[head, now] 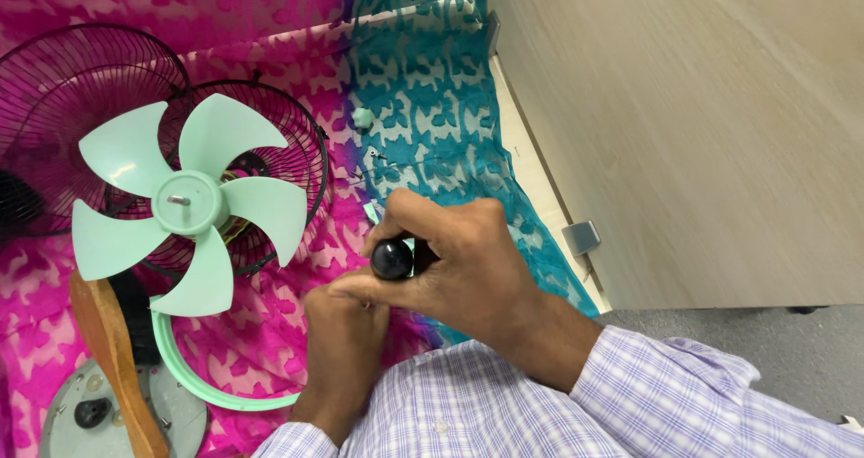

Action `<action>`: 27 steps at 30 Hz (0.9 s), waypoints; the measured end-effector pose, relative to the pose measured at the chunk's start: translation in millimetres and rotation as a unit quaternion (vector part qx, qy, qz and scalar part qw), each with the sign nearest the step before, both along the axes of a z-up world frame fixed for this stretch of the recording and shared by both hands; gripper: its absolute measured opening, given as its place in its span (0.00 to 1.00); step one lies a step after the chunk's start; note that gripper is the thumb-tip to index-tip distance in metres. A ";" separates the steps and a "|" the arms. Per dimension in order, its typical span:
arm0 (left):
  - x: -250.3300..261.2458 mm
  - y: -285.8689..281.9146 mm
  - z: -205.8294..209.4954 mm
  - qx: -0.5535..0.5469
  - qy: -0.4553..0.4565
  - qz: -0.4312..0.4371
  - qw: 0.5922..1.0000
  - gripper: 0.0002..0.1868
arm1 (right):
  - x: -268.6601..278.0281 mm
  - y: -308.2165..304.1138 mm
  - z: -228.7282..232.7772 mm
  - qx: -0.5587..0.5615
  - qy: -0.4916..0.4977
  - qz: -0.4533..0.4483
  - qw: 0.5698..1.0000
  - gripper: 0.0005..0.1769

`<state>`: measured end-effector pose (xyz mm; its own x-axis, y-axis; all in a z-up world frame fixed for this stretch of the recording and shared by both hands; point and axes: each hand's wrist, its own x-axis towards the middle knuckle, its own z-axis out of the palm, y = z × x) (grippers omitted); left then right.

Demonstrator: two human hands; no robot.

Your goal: The person disassembles a light green electric fan by removing screws from the fan head and detaching the fan blade from the motor. They then reassemble the fan by reattaching the fan blade to the motor and securing it with screws.

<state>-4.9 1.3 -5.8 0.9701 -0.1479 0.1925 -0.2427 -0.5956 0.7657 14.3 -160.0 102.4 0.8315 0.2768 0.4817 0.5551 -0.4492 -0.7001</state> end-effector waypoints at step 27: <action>9.9 -9.6 21.9 0.022 -0.040 -0.039 0.998 0.01 | 20.2 -3.7 1.4 -0.017 0.073 0.041 0.996 0.11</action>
